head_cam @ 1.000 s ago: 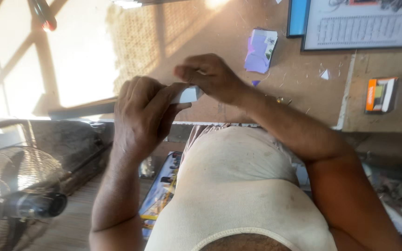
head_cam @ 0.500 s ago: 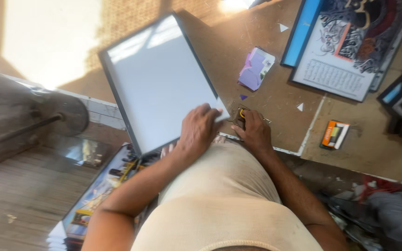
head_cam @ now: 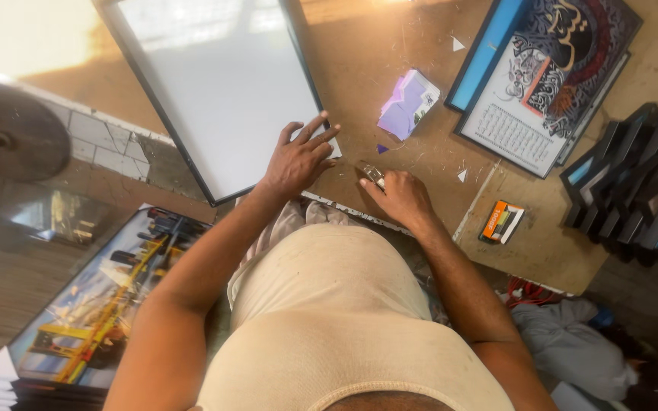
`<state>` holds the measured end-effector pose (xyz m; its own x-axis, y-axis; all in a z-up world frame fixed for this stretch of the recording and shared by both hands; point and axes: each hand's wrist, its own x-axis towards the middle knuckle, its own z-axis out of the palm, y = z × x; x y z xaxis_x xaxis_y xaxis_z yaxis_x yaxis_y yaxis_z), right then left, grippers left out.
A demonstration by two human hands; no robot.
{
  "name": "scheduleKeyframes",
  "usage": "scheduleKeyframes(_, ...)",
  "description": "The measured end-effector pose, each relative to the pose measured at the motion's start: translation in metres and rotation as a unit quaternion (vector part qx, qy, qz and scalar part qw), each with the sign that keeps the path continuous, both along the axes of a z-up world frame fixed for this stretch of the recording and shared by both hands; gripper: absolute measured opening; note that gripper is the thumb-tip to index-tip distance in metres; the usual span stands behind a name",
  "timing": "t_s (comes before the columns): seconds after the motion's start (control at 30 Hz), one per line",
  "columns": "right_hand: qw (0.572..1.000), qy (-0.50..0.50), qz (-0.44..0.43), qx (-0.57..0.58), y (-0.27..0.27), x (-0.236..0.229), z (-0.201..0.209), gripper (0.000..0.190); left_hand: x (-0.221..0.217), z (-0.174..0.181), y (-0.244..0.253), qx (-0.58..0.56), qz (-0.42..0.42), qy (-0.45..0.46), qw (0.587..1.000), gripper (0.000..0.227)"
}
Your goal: The person assembles picture frames by inserting printed images into black frames, placing white backing paper, and securing the back with a stapler. The person handles multiple frames one at a time, flips them over, and staples the backing in place.
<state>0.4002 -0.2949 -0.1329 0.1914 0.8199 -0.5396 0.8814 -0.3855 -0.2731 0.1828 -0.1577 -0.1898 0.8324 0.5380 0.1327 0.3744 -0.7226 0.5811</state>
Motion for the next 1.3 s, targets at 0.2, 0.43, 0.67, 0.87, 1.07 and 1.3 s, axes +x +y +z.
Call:
scheduleKeyframes(0.2, 0.992, 0.05, 0.052, 0.107, 0.031, -0.016, 0.0, 0.052, -0.001, 0.0, 0.007, -0.053, -0.009, -0.003, 0.999, 0.028)
scheduleKeyframes(0.43, 0.996, 0.053, 0.032, 0.068, 0.029, -0.016, -0.022, 0.058, -0.003, 0.006, 0.005, -0.07, 0.002, 0.005, 0.998, 0.027)
scheduleKeyframes(0.67, 0.984, 0.054, 0.021, 0.168, 0.012, -0.015, -0.034, 0.061, -0.002, 0.0, 0.003, -0.086, -0.005, 0.036, 0.996, 0.027)
scheduleKeyframes(0.87, 0.954, -0.065, -0.006, 0.293, -0.022, -0.013, 0.006, 0.061, -0.073, -0.023, -0.022, -0.053, 0.083, 0.148, 0.984, 0.044)
scheduleKeyframes(1.07, 0.886, -0.198, 0.023, 0.419, 0.013, 0.024, 0.015, 0.049, -0.179, -0.002, -0.044, 0.184, 0.138, 0.269, 0.935, 0.02)
scheduleKeyframes(1.3, 0.97, -0.07, 0.042, 0.228, 0.056, 0.074, -0.005, 0.021, -0.188, 0.132, -0.018, 0.085, 0.121, 0.219, 0.964, 0.026)
